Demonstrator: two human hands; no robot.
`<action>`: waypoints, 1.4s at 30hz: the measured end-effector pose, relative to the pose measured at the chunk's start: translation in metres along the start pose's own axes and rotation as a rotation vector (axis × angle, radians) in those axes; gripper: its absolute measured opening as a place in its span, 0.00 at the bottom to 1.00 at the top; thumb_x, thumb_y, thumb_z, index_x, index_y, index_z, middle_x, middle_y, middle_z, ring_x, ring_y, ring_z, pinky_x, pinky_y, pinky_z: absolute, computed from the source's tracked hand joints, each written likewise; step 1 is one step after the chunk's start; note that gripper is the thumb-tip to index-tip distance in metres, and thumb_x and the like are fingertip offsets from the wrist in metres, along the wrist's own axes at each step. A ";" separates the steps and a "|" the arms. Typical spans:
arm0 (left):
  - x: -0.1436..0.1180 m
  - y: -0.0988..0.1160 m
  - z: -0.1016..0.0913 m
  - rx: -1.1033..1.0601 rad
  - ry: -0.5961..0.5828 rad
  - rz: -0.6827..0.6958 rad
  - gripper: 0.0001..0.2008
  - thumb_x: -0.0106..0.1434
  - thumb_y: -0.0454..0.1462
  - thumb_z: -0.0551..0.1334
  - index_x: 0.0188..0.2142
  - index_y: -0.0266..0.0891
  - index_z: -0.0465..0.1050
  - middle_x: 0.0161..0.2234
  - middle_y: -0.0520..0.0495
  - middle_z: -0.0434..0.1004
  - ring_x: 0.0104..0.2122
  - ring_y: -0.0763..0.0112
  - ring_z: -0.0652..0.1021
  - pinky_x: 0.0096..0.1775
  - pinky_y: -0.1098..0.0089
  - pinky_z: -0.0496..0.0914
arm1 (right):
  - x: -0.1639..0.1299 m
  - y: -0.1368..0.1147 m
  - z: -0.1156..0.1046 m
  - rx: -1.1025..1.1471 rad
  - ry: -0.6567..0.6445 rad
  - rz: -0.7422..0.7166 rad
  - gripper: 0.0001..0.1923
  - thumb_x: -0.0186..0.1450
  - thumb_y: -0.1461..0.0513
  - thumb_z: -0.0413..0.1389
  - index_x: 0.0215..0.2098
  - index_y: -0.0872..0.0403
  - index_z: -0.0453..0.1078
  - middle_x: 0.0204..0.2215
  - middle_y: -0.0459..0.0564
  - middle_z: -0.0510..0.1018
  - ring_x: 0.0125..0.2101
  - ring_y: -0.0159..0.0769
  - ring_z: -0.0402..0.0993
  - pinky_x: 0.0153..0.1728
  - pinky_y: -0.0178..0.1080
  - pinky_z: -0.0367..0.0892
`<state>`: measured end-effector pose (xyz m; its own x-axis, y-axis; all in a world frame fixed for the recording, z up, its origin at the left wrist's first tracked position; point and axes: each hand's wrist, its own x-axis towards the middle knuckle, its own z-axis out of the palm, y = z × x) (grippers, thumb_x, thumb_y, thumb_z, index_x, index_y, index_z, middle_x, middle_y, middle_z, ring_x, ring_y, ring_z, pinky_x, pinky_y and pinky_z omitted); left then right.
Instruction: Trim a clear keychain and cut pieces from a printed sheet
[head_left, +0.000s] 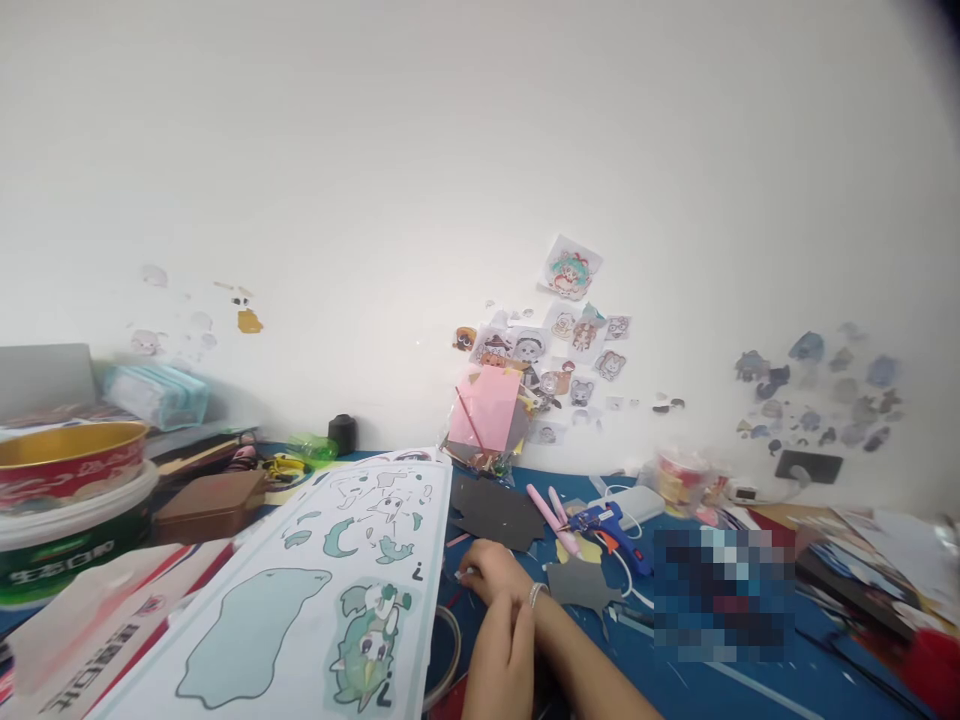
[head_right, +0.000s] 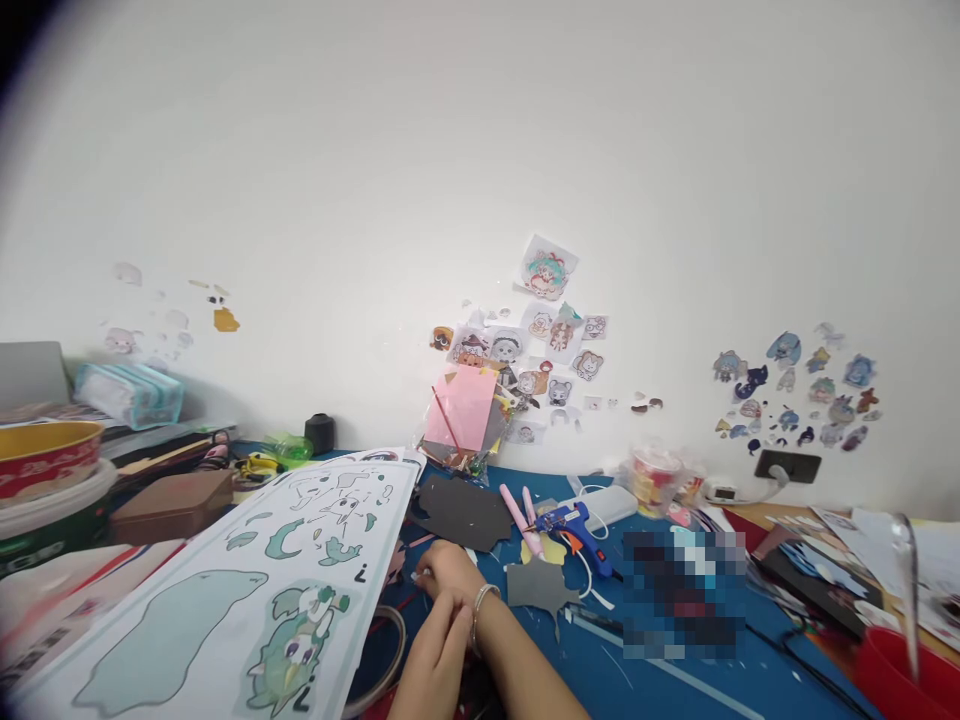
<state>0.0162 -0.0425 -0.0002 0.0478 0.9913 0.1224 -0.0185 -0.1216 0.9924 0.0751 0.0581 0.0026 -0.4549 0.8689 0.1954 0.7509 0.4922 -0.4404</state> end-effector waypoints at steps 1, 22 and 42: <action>0.000 0.000 0.000 -0.027 -0.001 -0.009 0.14 0.54 0.48 0.56 0.32 0.38 0.66 0.34 0.44 0.72 0.39 0.62 0.71 0.40 0.71 0.63 | 0.000 0.001 0.000 0.005 0.005 0.010 0.09 0.54 0.70 0.57 0.32 0.56 0.75 0.34 0.52 0.75 0.36 0.39 0.71 0.38 0.35 0.62; 0.021 -0.002 -0.003 -0.446 0.144 -0.312 0.27 0.57 0.32 0.52 0.56 0.33 0.45 0.52 0.33 0.58 0.43 0.65 0.71 0.31 0.73 0.70 | -0.030 0.012 -0.060 0.353 0.215 0.117 0.04 0.58 0.68 0.50 0.29 0.56 0.67 0.21 0.44 0.72 0.24 0.32 0.70 0.27 0.33 0.65; 0.018 -0.011 -0.002 -0.630 -0.014 -0.331 0.25 0.51 0.58 0.55 0.27 0.36 0.65 0.07 0.58 0.56 0.09 0.80 0.58 0.16 0.77 0.49 | -0.051 -0.017 -0.067 0.081 -0.111 -0.233 0.09 0.46 0.62 0.64 0.25 0.55 0.71 0.25 0.43 0.69 0.30 0.32 0.66 0.31 0.31 0.61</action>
<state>0.0154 -0.0228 -0.0094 0.1636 0.9700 -0.1800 -0.5747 0.2420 0.7817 0.1176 0.0093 0.0592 -0.6642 0.7192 0.2039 0.5814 0.6684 -0.4640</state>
